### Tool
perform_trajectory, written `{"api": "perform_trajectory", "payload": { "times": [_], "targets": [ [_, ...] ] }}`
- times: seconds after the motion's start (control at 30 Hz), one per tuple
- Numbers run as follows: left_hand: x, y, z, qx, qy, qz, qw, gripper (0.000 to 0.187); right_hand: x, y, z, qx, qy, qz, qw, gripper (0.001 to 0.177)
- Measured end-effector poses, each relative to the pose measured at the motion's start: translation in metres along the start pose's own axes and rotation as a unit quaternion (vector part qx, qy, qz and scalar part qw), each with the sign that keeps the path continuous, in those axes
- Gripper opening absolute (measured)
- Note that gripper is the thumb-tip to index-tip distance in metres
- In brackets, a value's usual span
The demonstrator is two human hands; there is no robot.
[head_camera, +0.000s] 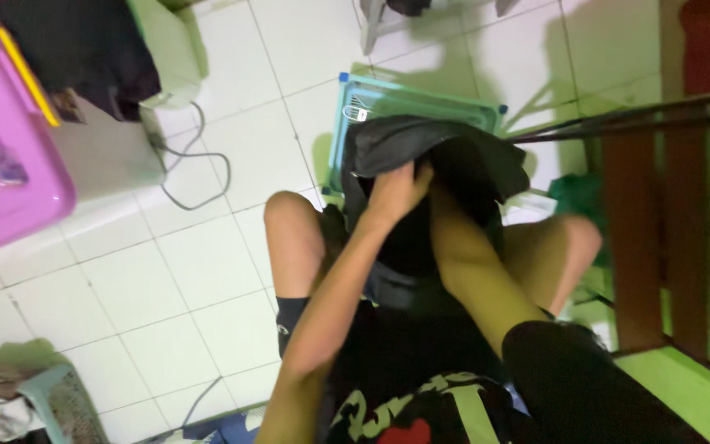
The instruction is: The person packs a black backpack with daily essentials, including a laptop, charger, highlighters, a small container, and a mouse. They wipe the laptop with a tissue before placing it in the bag and arrange items inside before closing the bag.
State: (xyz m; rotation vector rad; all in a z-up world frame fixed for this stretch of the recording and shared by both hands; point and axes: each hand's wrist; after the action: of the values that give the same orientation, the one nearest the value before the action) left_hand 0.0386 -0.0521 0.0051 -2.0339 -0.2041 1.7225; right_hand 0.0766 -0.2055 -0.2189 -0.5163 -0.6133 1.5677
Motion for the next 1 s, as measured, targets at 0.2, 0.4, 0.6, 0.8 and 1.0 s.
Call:
{"api": "perform_trajectory", "payload": {
  "times": [0.2, 0.4, 0.6, 0.8, 1.0],
  "targets": [
    [-0.011, -0.015, 0.013, 0.173, -0.259, 0.042, 0.949, 0.044, 0.082, 0.002, -0.028, 0.001, -0.028, -0.043, 0.999, 0.047],
    [-0.003, -0.030, 0.014, 0.115, -0.115, -0.013, 0.987, 0.039, 0.067, 0.022, -0.017, 0.010, -0.022, -0.045, 0.999, 0.051],
    [-0.010, -0.041, -0.015, 0.127, -0.262, 0.073, 0.954, 0.046, 0.019, 0.010, 0.005, -0.028, -0.051, -0.047, 0.997, 0.056],
    [0.012, -0.021, -0.042, 0.047, -0.133, 0.161, 0.977, 0.035, -0.006, -0.036, 0.086, 0.145, -0.148, -0.259, 0.943, 0.055],
    [0.011, -0.006, -0.033, 0.110, -0.112, 0.135, 0.978, 0.040, -0.027, -0.151, 0.276, -0.087, -0.276, -0.246, 0.925, 0.039]
  ]
}}
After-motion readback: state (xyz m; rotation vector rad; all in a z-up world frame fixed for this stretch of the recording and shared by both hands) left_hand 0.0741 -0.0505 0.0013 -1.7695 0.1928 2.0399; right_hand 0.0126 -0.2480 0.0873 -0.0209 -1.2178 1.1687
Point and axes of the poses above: each hand's wrist, its own z-axis away from the middle knuckle, its own y-axis out of the palm, x = y × z, and after that the axes turned 13 degrees about z, right-handed
